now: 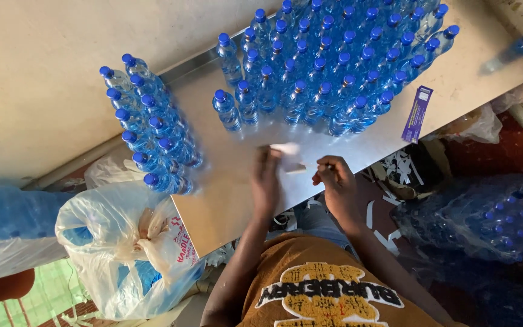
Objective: Manually peeling adhesive labels from a strip and applying them to plastic water bottles.
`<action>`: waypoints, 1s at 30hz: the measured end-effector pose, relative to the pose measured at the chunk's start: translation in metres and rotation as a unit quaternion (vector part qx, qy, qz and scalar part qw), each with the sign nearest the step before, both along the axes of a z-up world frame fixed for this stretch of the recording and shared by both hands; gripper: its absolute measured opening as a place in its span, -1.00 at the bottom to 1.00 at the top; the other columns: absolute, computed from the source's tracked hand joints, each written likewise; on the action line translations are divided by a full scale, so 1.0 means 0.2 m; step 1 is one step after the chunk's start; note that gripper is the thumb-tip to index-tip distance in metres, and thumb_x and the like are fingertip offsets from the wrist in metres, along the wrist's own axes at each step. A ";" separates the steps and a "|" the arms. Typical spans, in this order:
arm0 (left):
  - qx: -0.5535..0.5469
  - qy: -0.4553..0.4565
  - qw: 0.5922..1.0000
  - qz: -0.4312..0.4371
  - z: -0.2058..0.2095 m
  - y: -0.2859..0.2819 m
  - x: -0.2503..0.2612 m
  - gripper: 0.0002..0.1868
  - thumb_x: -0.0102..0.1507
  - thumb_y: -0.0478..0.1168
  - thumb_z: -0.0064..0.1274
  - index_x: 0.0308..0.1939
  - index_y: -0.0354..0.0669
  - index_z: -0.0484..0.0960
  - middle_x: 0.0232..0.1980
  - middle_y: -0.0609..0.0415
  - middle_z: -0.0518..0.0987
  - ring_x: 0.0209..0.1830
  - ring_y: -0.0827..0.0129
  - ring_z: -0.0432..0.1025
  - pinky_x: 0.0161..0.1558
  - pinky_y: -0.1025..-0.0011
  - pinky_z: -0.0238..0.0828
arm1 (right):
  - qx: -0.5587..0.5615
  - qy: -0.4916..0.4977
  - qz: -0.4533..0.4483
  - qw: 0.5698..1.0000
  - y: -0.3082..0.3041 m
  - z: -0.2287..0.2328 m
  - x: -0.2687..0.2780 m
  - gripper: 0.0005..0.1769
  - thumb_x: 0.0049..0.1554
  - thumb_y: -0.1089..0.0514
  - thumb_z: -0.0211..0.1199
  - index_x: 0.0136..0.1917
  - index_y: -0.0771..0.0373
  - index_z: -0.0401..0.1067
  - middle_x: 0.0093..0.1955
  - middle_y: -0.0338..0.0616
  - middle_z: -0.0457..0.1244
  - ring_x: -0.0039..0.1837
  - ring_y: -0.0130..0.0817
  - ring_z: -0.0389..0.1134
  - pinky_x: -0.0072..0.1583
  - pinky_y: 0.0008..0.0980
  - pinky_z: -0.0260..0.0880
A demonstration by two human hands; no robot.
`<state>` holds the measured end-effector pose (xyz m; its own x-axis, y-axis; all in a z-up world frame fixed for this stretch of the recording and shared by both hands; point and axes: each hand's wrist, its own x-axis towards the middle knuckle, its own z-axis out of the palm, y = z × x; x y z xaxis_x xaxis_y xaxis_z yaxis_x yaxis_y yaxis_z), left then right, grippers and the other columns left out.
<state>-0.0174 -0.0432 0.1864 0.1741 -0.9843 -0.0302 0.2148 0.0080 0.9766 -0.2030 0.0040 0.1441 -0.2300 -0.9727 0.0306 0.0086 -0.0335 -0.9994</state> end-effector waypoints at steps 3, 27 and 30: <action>-0.019 0.102 0.986 0.129 -0.03 -0.17 0.18 -0.82 0.55 -0.07 0.13 0.10 -0.06 0.64 -0.08 0.14 0.59 -0.07 0.42 0.48 0.10 0.35 0.49 | 0.118 0.119 0.060 0.984 0.08 -0.28 -0.13 -0.80 0.44 0.07 0.17 0.16 0.19 0.52 -0.19 -0.08 0.41 -0.10 -0.25 0.52 0.04 -0.10 0.57; -0.050 -0.053 0.989 -0.130 0.03 0.06 -0.09 -0.84 0.50 -0.23 0.18 0.14 -0.17 0.69 -0.08 -0.05 0.68 0.08 0.14 0.54 0.05 0.22 0.44 | 0.057 0.094 0.031 0.993 0.03 0.11 -0.15 -0.79 0.46 0.07 0.27 0.12 0.25 0.56 -0.30 -0.07 0.36 -0.05 -0.30 0.42 0.10 -0.16 0.31; -0.042 -0.117 0.972 -0.200 0.14 0.12 -0.17 -0.65 0.41 -0.21 0.28 0.28 -0.12 0.73 0.10 -0.21 0.78 0.34 -0.17 0.61 0.27 0.02 0.56 | 0.034 0.116 0.046 0.992 0.05 0.19 -0.14 -0.81 0.50 0.14 0.24 0.12 0.30 0.54 -0.25 -0.02 0.36 0.05 -0.25 0.46 0.13 -0.12 0.36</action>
<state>-0.0505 -0.0186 0.2144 -0.2299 -0.9720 0.0479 -0.0111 0.0518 0.9986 -0.2317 0.0132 0.1812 -0.1339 -0.9910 0.0055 -0.2224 0.0247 -0.9746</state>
